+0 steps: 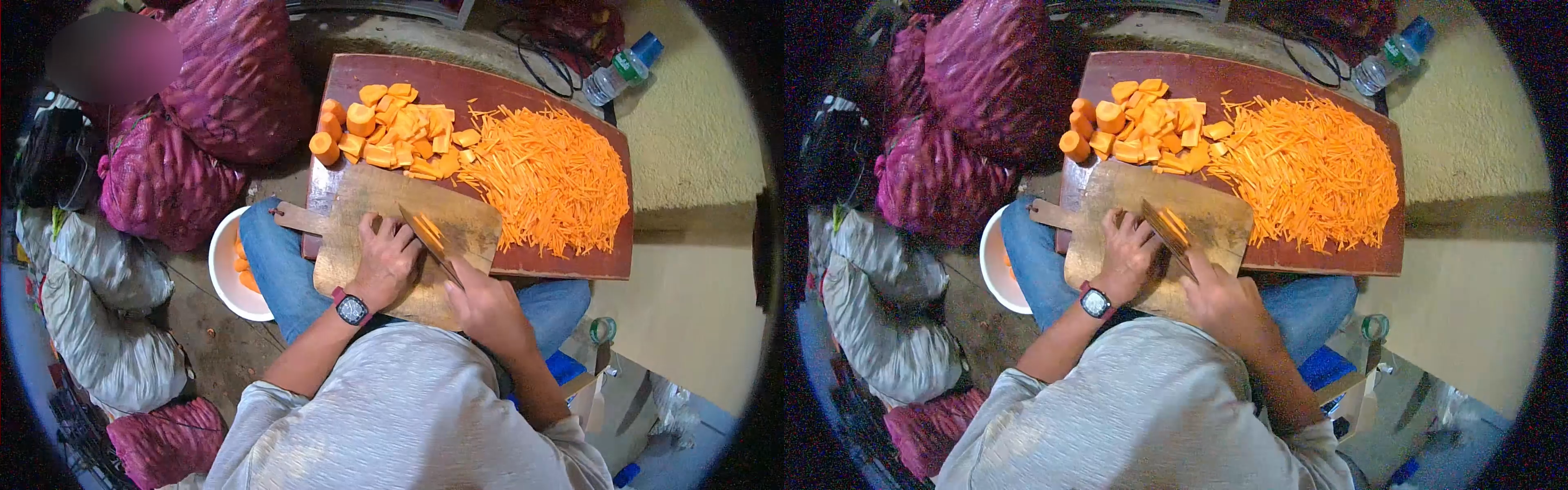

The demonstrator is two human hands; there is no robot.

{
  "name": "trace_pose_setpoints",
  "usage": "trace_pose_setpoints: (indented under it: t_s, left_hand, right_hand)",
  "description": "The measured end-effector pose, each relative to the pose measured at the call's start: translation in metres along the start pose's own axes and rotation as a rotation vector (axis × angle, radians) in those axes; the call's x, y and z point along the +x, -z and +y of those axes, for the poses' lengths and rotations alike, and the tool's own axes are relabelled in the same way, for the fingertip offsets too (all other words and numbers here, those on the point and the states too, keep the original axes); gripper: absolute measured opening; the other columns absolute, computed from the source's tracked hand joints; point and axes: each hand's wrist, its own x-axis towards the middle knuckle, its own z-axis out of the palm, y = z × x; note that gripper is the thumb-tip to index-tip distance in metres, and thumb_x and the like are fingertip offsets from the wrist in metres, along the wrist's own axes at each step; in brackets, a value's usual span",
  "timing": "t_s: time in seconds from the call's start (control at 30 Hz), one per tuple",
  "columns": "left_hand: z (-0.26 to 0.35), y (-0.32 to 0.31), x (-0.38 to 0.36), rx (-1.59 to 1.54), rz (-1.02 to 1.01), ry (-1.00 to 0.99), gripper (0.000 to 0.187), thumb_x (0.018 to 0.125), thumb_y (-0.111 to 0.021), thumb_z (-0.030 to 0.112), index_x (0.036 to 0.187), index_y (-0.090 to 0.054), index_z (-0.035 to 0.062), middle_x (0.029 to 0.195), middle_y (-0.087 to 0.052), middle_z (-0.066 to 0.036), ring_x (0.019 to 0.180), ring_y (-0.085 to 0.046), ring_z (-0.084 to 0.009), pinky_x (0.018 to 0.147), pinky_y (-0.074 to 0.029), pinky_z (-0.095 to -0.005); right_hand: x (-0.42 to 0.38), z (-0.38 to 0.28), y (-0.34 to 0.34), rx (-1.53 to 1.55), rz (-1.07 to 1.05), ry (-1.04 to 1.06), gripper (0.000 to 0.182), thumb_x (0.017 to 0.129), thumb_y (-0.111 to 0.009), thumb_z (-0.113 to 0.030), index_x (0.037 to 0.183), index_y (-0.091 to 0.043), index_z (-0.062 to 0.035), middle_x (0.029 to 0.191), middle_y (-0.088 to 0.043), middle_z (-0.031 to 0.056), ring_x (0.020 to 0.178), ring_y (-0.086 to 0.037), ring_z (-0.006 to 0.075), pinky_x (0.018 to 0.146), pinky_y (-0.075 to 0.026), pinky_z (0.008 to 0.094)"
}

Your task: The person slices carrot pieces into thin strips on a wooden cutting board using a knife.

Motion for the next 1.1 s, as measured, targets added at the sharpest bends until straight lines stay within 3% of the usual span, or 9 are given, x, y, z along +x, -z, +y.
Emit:
trace_pose_setpoints:
  t_s: [0.27,0.33,0.57,0.67,0.83,0.97,1.1]
  left_hand:
    - [0.001,0.001,0.002,-0.034,0.016,0.002,0.031,0.083,-0.073,0.015,0.112,-0.079,0.0058,0.118,-0.068,-0.008,0.113,-0.061,-0.0309,0.112,-0.033,-0.0622]
    - [-0.001,0.0,-0.002,0.002,-0.025,-0.017,0.033,0.083,-0.073,0.015,0.114,-0.079,0.0053,0.117,-0.068,-0.008,0.113,-0.061,-0.0312,0.112,-0.033,-0.0622]
    - [0.002,-0.003,-0.001,-0.024,0.026,-0.034,0.031,0.083,-0.07,0.015,0.111,-0.079,0.0041,0.115,-0.068,-0.008,0.114,-0.061,-0.0313,0.111,-0.035,-0.0609]
    - [0.001,-0.003,0.0,-0.03,-0.007,0.006,0.031,0.085,-0.068,0.014,0.111,-0.079,0.0032,0.114,-0.068,-0.008,0.114,-0.061,-0.0314,0.112,-0.036,-0.0596]
    - [-0.001,-0.003,-0.003,0.006,-0.029,-0.01,0.03,0.084,-0.068,0.013,0.109,-0.078,0.0001,0.11,-0.068,-0.011,0.111,-0.061,-0.0323,0.111,-0.038,-0.0582]
    - [0.004,-0.002,0.002,-0.031,0.052,-0.016,0.03,0.083,-0.068,0.013,0.108,-0.078,-0.0003,0.108,-0.067,-0.011,0.107,-0.062,-0.0333,0.111,-0.039,-0.0591]
    - [0.001,-0.004,-0.002,0.002,0.044,-0.007,0.032,0.082,-0.069,0.013,0.109,-0.078,0.0001,0.107,-0.067,-0.011,0.11,-0.062,-0.034,0.112,-0.038,-0.0596]
  right_hand:
    - [0.026,0.006,-0.007,0.081,-0.003,-0.008,0.033,0.105,-0.065,-0.015,0.133,-0.059,-0.0008,0.105,-0.069,0.0341,0.102,-0.067,0.0565,0.082,-0.053,0.0615]
    - [0.007,0.005,-0.002,0.029,0.035,0.051,0.029,0.108,-0.062,-0.021,0.128,-0.053,-0.0023,0.099,-0.073,0.0301,0.095,-0.072,0.0527,0.077,-0.057,0.0621]
    - [0.016,0.005,-0.008,0.072,0.001,-0.049,0.035,0.105,-0.065,-0.015,0.136,-0.059,-0.0013,0.104,-0.071,0.0333,0.102,-0.068,0.0553,0.082,-0.054,0.0602]
    - [0.006,0.004,-0.003,0.066,0.028,0.008,0.036,0.105,-0.065,-0.016,0.137,-0.058,-0.0012,0.104,-0.071,0.0337,0.101,-0.068,0.0546,0.082,-0.054,0.0609]
    - [0.002,0.002,0.001,0.062,-0.066,-0.14,0.038,0.105,-0.064,-0.018,0.14,-0.057,-0.0026,0.104,-0.071,0.0333,0.102,-0.068,0.0545,0.083,-0.054,0.0616]
    - [0.016,0.009,-0.009,0.052,-0.029,-0.07,0.042,0.104,-0.064,-0.017,0.143,-0.057,-0.0034,0.104,-0.071,0.0327,0.101,-0.069,0.0543,0.084,-0.054,0.061]
    - [-0.007,0.015,-0.001,0.045,0.001,-0.039,0.035,0.107,-0.062,-0.021,0.136,-0.055,-0.0032,0.102,-0.072,0.0307,0.099,-0.069,0.054,0.082,-0.054,0.0628]
